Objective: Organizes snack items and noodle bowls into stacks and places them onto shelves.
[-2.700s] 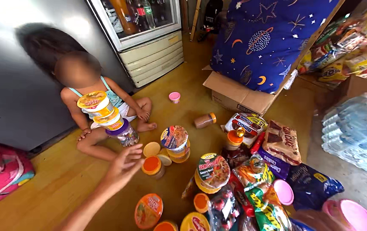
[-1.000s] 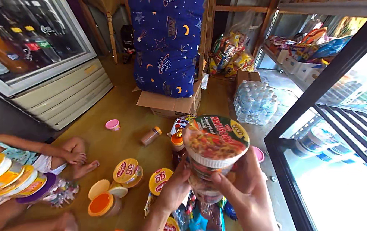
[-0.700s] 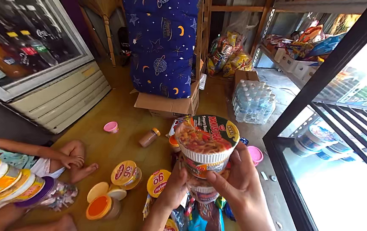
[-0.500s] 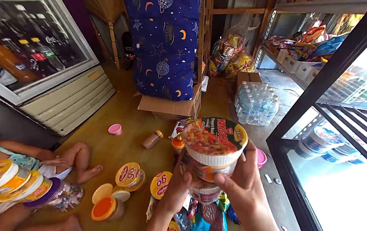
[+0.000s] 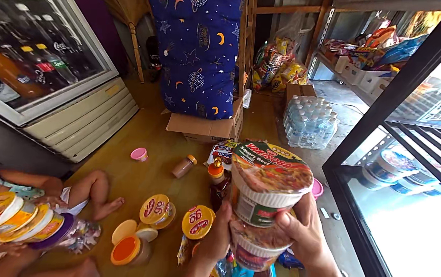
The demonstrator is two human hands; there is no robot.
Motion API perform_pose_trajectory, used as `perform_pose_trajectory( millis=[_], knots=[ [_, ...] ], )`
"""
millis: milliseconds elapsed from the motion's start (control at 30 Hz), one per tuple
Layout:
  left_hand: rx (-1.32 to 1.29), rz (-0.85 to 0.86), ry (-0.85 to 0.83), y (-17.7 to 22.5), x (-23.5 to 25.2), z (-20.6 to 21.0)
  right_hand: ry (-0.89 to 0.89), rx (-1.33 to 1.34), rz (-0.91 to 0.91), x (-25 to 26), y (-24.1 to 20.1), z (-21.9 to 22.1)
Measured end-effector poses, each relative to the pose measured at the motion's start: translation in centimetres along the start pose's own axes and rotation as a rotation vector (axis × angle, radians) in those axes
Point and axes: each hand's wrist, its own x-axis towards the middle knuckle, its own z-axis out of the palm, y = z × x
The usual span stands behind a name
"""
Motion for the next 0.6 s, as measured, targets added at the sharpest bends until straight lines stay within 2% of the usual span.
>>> perform_pose_trajectory(
  millis=[100,267,500,600],
  knots=[
    [-0.035,0.017,0.033,-0.3,0.0,0.4,-0.068,0.102,-0.020,-0.2,0.4,-0.6],
    [0.034,0.083,0.081,-1.5,0.1,0.0,-0.113,0.126,-0.051,-0.1,0.2,-0.9],
    [0.062,0.149,0.020,-2.0,-0.3,-0.6,-0.222,0.159,-0.052,-0.2,-0.1,-1.7],
    [0.099,0.110,0.026,-1.7,-0.5,-0.4,-0.224,0.198,-0.043,-0.3,-0.1,-2.0]
  ],
)
